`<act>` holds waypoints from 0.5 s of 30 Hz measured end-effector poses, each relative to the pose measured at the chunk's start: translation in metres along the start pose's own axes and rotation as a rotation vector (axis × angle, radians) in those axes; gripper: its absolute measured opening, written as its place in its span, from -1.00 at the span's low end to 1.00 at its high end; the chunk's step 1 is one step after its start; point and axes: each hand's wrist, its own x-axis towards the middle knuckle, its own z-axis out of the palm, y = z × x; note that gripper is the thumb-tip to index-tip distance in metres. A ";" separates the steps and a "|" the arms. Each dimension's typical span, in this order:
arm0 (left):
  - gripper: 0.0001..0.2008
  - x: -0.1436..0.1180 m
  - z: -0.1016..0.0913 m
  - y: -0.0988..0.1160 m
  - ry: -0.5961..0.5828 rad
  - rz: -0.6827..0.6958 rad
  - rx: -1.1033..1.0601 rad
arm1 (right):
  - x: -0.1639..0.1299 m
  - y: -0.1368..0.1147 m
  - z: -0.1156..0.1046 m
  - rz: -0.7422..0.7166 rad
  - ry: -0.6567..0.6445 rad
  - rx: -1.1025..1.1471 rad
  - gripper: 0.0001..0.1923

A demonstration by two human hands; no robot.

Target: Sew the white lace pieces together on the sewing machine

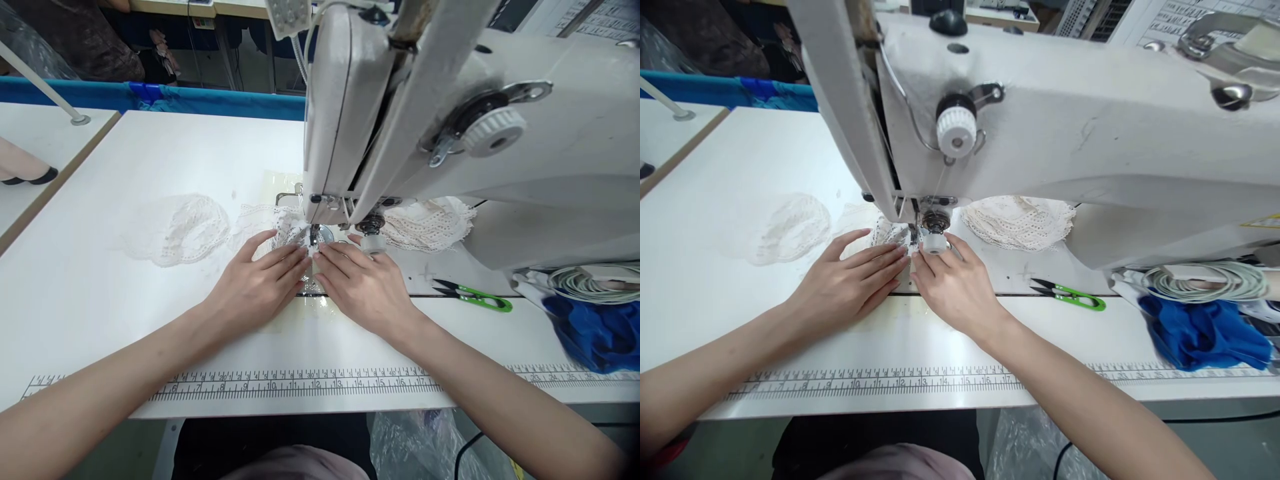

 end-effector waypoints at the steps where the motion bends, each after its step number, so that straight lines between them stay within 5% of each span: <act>1: -0.69 0.000 0.000 0.000 0.000 -0.013 -0.016 | 0.000 0.000 0.000 0.003 -0.004 0.004 -0.76; 15: -0.69 0.004 0.005 -0.004 0.011 -0.067 -0.053 | 0.005 0.003 0.003 0.033 -0.056 -0.013 -0.71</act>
